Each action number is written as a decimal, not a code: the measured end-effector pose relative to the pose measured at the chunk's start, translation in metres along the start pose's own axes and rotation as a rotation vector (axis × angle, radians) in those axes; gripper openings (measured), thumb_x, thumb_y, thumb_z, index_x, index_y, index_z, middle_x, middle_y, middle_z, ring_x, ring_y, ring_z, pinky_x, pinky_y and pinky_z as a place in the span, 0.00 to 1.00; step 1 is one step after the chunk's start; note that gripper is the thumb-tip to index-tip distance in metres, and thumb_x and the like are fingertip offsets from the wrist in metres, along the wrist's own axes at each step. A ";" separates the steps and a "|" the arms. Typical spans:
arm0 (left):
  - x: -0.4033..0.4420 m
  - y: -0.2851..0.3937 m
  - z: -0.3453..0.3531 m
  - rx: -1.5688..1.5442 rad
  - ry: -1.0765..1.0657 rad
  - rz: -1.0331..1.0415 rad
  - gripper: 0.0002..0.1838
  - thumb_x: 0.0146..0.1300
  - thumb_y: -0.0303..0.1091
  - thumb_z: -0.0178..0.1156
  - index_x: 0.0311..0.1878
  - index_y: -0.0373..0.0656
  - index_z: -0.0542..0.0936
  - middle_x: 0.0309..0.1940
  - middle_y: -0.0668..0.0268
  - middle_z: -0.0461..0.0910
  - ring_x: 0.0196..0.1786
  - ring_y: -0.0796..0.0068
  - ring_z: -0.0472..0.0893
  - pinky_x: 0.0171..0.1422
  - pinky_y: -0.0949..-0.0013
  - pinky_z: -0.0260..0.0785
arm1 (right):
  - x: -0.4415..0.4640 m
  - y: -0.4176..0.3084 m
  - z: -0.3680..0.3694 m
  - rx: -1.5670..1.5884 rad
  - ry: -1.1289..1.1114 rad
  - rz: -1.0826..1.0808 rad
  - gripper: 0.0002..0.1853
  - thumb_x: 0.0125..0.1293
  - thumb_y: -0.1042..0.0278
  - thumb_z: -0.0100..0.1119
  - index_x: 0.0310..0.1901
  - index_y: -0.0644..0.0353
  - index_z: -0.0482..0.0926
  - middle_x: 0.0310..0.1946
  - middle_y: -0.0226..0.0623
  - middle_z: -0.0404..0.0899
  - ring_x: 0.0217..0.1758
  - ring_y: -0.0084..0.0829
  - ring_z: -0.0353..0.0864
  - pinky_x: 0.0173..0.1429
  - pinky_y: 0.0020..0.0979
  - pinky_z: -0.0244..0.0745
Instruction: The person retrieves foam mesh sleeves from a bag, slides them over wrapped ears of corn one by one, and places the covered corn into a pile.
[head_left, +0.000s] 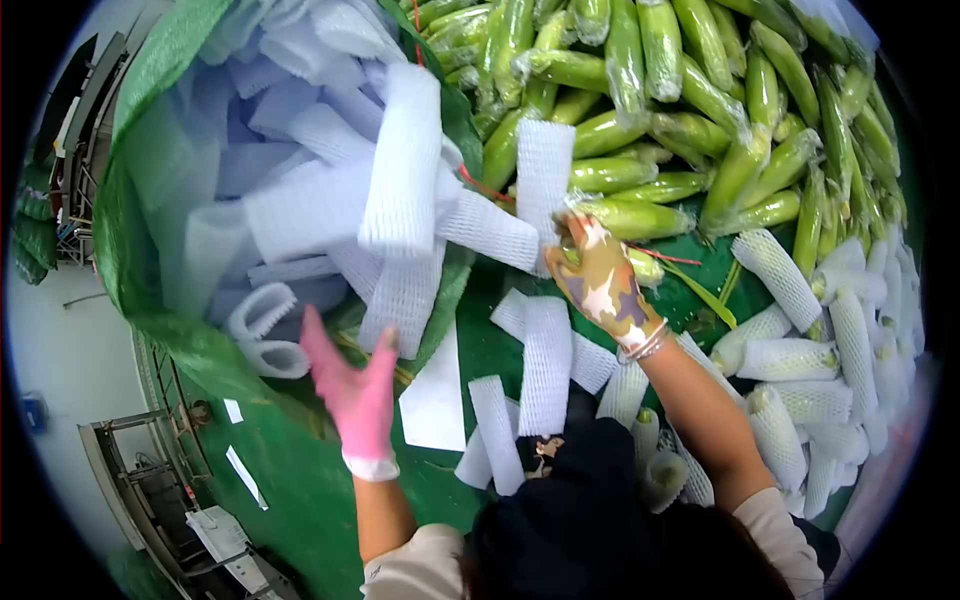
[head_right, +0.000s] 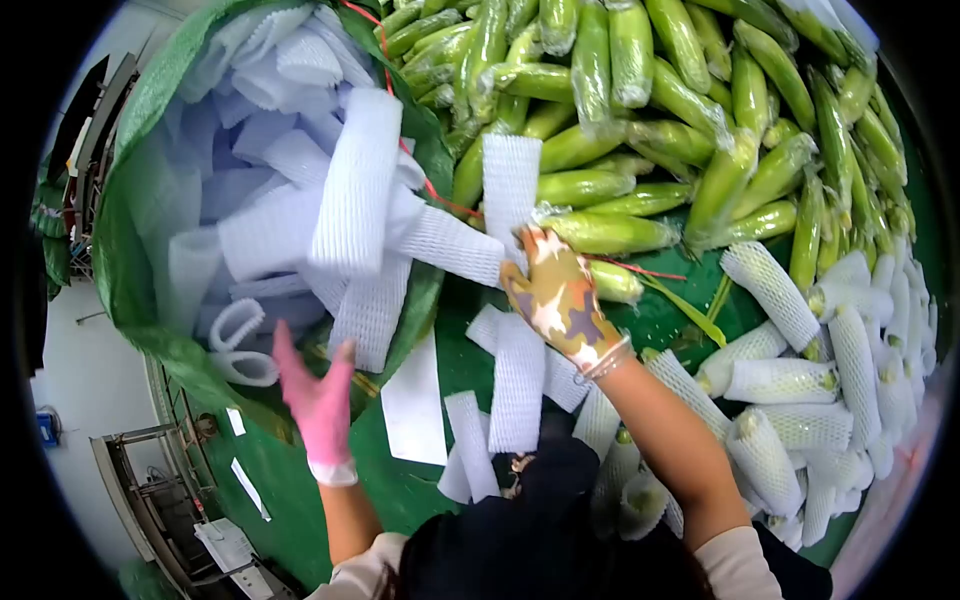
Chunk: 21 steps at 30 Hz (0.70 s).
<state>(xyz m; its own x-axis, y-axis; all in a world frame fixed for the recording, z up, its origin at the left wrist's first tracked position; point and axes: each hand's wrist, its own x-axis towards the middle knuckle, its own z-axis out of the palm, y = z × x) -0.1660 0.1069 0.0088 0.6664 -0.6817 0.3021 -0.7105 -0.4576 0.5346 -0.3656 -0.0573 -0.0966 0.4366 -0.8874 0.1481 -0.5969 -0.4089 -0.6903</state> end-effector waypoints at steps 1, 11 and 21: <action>-0.017 0.008 -0.010 -0.003 0.048 0.042 0.37 0.52 0.30 0.69 0.64 0.31 0.64 0.58 0.51 0.70 0.59 0.60 0.72 0.65 0.62 0.62 | -0.019 0.015 0.012 -0.072 -0.081 0.054 0.24 0.62 0.52 0.58 0.49 0.67 0.71 0.41 0.54 0.76 0.45 0.52 0.77 0.47 0.42 0.75; -0.189 -0.086 0.106 0.231 -0.727 -0.206 0.35 0.48 0.48 0.70 0.53 0.38 0.67 0.52 0.44 0.72 0.47 0.40 0.77 0.50 0.53 0.71 | -0.109 0.058 0.072 0.430 -0.040 0.294 0.28 0.57 0.63 0.63 0.58 0.63 0.70 0.48 0.46 0.78 0.50 0.45 0.78 0.56 0.37 0.72; -0.076 0.052 0.109 -0.035 -0.168 0.359 0.37 0.52 0.33 0.68 0.64 0.32 0.63 0.57 0.49 0.70 0.61 0.45 0.67 0.66 0.54 0.58 | -0.119 0.088 -0.052 1.875 0.028 0.536 0.08 0.67 0.70 0.57 0.45 0.55 0.72 0.41 0.29 0.77 0.43 0.24 0.79 0.46 0.28 0.79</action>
<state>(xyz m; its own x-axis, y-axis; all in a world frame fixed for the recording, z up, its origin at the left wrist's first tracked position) -0.2785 0.0725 -0.0727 0.3288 -0.8799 0.3432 -0.8815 -0.1554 0.4459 -0.5046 0.0012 -0.1379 0.4620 -0.8333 -0.3036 0.7228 0.5522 -0.4156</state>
